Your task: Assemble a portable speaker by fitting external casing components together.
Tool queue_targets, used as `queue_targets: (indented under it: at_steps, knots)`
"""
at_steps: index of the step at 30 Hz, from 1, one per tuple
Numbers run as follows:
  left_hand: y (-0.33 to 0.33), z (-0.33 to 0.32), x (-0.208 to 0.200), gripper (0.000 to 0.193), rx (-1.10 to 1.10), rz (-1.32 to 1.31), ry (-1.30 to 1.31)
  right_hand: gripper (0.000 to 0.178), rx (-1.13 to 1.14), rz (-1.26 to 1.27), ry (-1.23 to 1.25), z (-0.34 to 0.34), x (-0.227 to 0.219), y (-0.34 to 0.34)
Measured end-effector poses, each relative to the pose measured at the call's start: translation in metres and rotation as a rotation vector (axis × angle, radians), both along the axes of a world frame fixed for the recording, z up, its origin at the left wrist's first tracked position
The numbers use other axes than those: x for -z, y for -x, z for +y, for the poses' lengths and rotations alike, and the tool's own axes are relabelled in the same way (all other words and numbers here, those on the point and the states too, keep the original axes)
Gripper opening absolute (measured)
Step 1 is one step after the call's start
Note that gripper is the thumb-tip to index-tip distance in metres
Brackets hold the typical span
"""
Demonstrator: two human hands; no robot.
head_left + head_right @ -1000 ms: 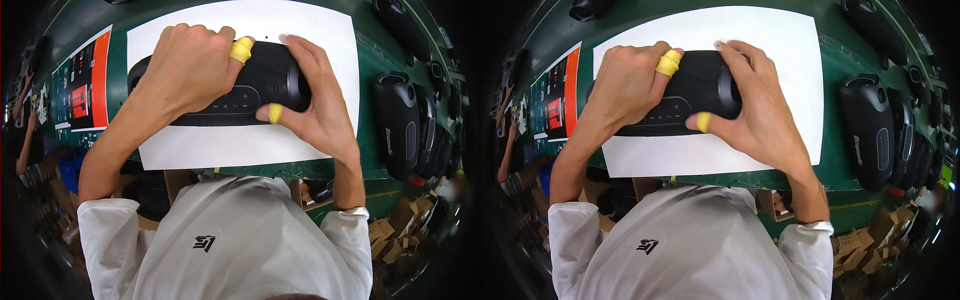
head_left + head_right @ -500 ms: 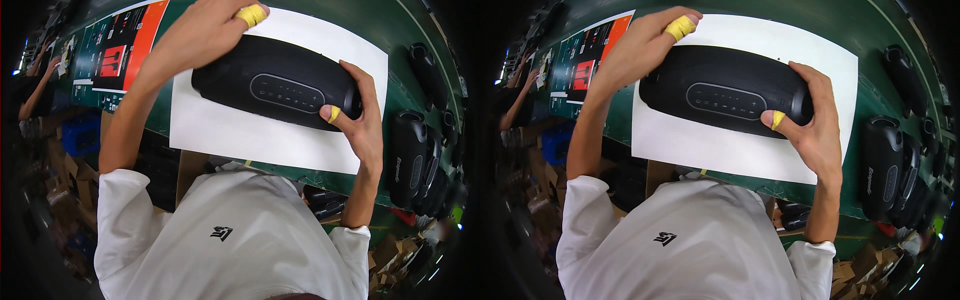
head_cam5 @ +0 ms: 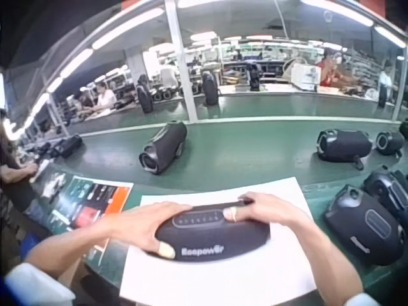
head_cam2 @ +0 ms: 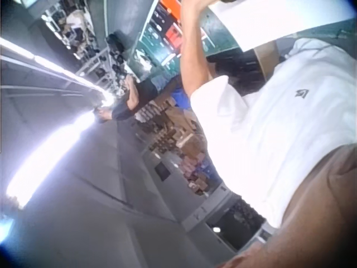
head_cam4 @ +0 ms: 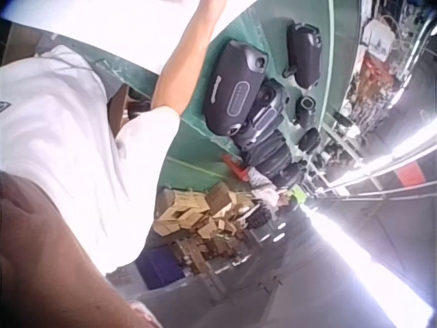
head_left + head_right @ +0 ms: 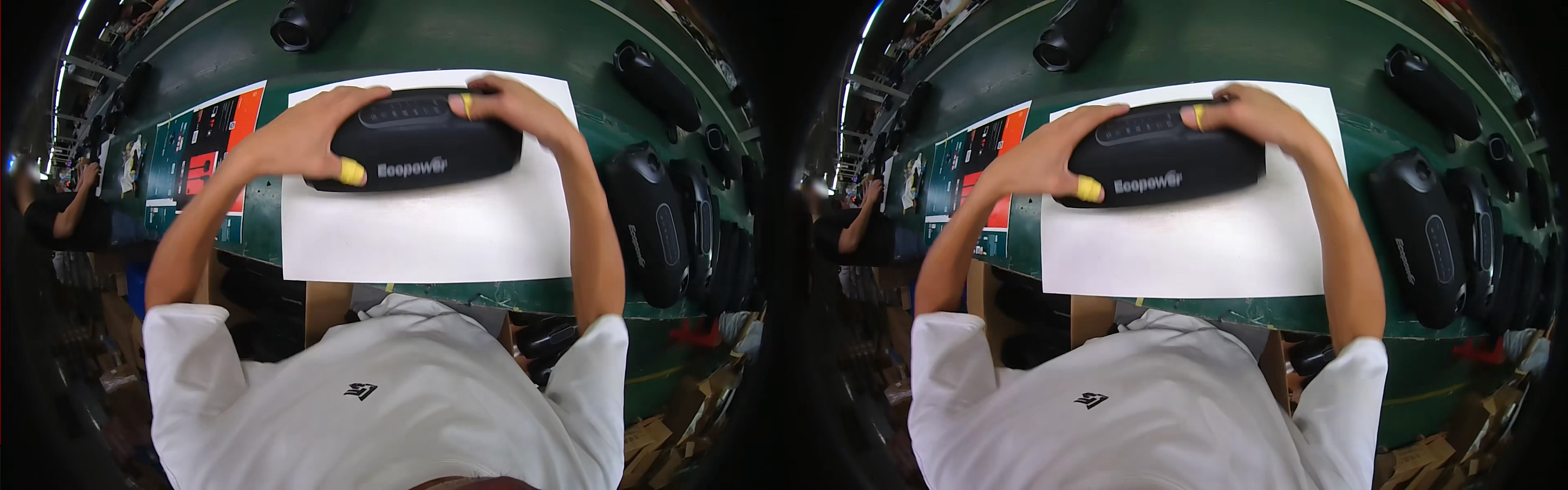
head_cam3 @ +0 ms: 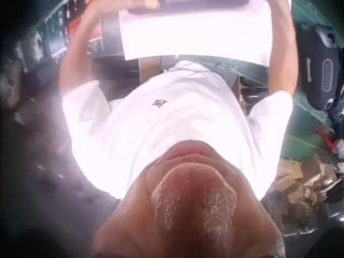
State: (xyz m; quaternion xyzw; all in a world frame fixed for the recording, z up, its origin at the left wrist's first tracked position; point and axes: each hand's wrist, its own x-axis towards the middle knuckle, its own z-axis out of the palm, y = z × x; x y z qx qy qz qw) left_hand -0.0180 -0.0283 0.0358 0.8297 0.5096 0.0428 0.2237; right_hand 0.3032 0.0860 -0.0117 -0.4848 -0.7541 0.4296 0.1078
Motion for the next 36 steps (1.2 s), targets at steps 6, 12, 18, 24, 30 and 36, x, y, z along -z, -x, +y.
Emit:
queue_targets:
  at_steps: [6,12,18,24,30,36]
  knots:
    - [0.027,0.056,0.019,0.119,-0.348,-0.348,0.457,0.078,0.431,0.332,-0.391,0.016,-0.005,-0.014]
    - [-0.027,-0.001,0.04,0.08,-0.631,-1.125,0.955,0.097,0.243,0.52,0.391,-0.107,0.028,0.026]
    - [-0.07,-0.046,0.067,0.077,-0.66,-1.178,1.123,0.1,0.16,0.177,0.096,-0.073,-0.002,0.01]
    - [-0.08,-0.086,0.053,0.032,-0.409,-0.71,0.882,0.105,-0.244,-0.129,-0.505,-0.083,-0.033,0.018]
    - [0.007,-0.08,0.046,0.019,-0.483,-0.178,-0.882,0.111,-0.273,-0.204,-0.686,-0.118,-0.02,0.014]
    - [-0.02,-0.025,0.079,0.038,-0.385,0.031,-0.836,0.101,-0.346,-0.118,-0.729,-0.084,-0.005,0.008]
